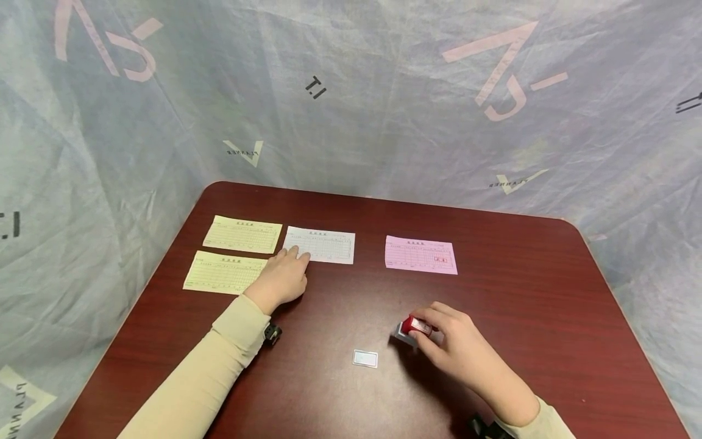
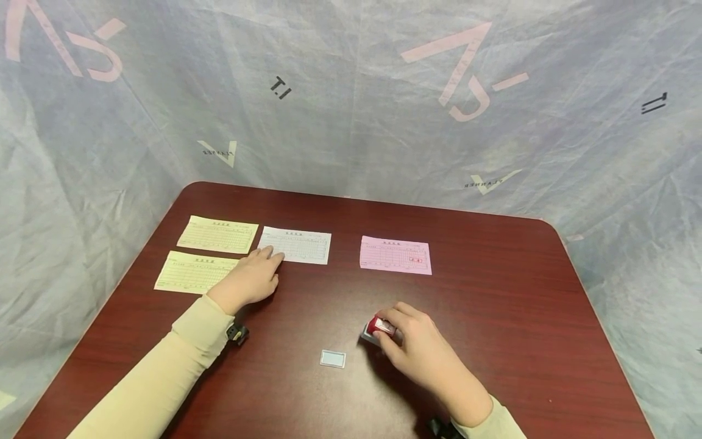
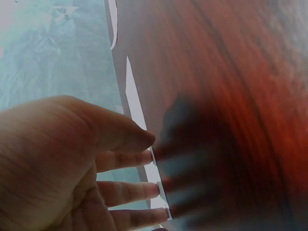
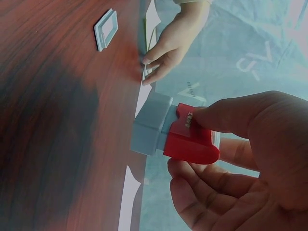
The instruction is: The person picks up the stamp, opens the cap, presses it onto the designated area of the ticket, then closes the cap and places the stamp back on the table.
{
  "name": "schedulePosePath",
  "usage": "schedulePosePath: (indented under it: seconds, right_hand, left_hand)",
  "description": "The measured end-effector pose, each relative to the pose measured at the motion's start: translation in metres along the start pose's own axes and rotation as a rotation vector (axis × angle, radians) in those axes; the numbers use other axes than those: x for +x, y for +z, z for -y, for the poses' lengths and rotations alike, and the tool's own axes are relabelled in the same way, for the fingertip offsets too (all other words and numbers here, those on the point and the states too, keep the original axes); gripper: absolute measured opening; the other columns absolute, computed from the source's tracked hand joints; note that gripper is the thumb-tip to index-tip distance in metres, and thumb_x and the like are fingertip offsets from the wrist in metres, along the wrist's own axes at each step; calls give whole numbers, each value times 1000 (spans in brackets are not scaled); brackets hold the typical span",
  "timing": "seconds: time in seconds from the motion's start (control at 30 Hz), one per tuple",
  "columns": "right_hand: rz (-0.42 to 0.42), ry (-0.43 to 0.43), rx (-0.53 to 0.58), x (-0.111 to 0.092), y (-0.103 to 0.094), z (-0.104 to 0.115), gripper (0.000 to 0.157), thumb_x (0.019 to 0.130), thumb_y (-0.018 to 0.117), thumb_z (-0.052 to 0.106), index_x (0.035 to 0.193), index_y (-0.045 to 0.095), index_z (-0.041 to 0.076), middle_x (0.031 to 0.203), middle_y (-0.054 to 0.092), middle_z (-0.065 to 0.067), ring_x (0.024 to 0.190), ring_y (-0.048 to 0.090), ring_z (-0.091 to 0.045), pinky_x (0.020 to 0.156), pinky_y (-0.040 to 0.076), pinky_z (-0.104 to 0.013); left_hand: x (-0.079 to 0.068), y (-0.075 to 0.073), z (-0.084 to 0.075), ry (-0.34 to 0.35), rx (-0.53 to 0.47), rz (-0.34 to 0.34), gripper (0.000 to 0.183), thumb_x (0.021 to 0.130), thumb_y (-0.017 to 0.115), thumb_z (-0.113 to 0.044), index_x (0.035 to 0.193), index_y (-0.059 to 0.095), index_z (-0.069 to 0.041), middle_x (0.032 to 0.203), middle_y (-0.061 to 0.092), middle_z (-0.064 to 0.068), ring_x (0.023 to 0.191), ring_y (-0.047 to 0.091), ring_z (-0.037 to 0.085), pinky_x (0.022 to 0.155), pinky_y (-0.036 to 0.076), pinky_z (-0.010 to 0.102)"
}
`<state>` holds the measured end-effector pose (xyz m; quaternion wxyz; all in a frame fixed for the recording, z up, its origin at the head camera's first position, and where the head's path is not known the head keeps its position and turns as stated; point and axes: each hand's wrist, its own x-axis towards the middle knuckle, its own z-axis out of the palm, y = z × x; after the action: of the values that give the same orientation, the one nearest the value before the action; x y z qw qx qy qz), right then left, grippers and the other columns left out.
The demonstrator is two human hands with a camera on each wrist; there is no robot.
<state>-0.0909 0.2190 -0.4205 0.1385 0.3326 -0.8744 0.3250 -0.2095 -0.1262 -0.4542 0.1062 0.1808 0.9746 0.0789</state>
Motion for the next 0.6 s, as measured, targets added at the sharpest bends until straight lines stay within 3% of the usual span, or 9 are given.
schedulePosePath:
  seconds: [0.33,0.6]
  right_hand:
    - [-7,2,7,1,2,1,24,79,81,2,100,73,9,84,55,14,66,53,-7,58,43,-19]
    - [-17,-15,13,4,2,0,24,80,79,1,104,74,4,86,58,12,68,52,-3,58,47,-21]
  left_hand:
    - [-13,-1,-15,-12,35,35,51,99,56,-14,146,49,2,149,41,31,135,39,52,106,36,61]
    - [-20,10,-25,-5,74,12,54,99,58,-17,149,46,2,149,39,33,136,38,51,106,36,59]
